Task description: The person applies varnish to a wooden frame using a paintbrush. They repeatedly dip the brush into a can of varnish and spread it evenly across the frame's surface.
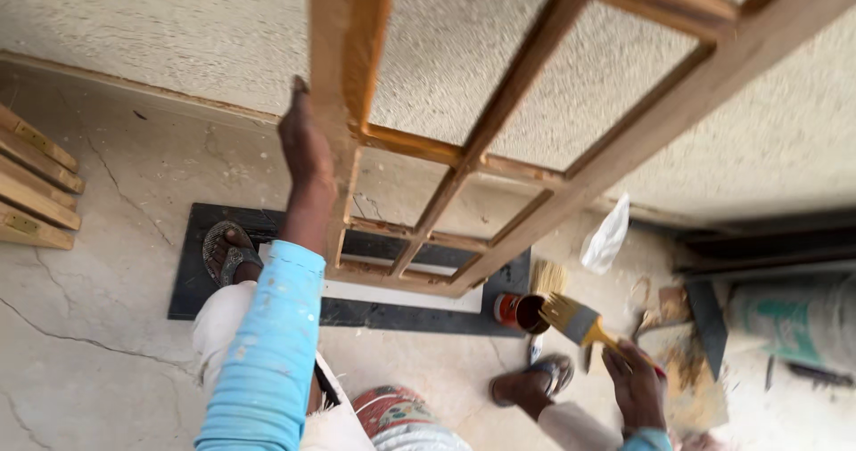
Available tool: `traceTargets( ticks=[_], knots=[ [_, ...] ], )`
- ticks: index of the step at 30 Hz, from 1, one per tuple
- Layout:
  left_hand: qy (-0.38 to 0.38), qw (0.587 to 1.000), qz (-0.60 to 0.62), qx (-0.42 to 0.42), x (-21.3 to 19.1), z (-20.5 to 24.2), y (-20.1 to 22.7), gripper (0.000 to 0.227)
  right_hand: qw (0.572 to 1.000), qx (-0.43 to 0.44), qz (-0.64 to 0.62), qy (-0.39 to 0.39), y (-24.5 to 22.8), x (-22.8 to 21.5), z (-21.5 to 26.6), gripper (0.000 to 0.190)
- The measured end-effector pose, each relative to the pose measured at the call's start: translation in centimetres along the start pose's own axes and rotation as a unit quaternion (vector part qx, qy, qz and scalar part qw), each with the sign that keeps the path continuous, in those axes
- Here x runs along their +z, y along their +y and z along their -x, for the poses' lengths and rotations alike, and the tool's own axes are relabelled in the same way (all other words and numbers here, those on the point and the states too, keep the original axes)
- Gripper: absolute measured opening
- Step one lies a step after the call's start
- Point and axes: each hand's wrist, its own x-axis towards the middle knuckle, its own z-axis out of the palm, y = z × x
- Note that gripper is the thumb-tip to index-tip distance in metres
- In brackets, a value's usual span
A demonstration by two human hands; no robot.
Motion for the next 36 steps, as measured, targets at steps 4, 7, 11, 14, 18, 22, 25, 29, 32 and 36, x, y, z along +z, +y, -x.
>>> traceTargets(
  ticks=[4, 7, 11, 14, 18, 22, 25, 29, 32, 36],
  knots=[
    [0.046, 0.988, -0.136, -0.061, 1.1, -0.1, -0.8, 0.072, 0.997, -0.041, 0.066, 0.004, -10.0, 3.0, 3.3, 0.023],
    [0.078, 0.984, -0.158, -0.028, 2.1, -0.1, -0.7, 0.074, 0.959, -0.163, 0.233, 0.008, -15.1, 9.4, 6.0, 0.024],
    [0.105, 0.985, -0.115, -0.067, 3.1, -0.1, -0.4, 0.079, 0.818, -0.368, 0.439, -0.043, -17.1, 18.8, 12.1, 0.024],
    [0.124, 0.983, -0.073, -0.115, 3.6, 0.1, -0.2, 0.078, 0.653, -0.516, 0.547, -0.090, -19.9, 23.7, 18.9, 0.024],
    [0.148, 0.978, 0.024, -0.145, 3.3, 0.1, 1.2, 0.077, 0.395, -0.633, 0.649, -0.150, -22.3, 28.4, 26.3, 0.024],
    [0.146, 0.973, 0.041, -0.173, 3.9, 0.1, 2.5, 0.078, 0.180, -0.657, 0.711, -0.178, -23.8, 35.2, 28.3, 0.024],
    [0.142, 0.978, 0.042, -0.147, 4.6, 0.1, 3.2, 0.080, 0.117, -0.660, 0.722, -0.172, -23.3, 38.4, 29.9, 0.025],
    [0.132, 0.981, 0.071, -0.122, 5.0, 0.0, 3.3, 0.080, 0.090, -0.658, 0.726, -0.177, -22.5, 40.1, 31.8, 0.025],
    [0.132, 0.983, 0.062, -0.115, 5.2, 0.2, 3.3, 0.080, 0.083, -0.657, 0.727, -0.180, -22.4, 40.1, 32.8, 0.025],
    [0.136, 0.981, 0.072, -0.122, 5.3, 0.6, 3.3, 0.079, 0.063, -0.647, 0.736, -0.190, -22.4, 39.7, 32.6, 0.025]
  ],
)
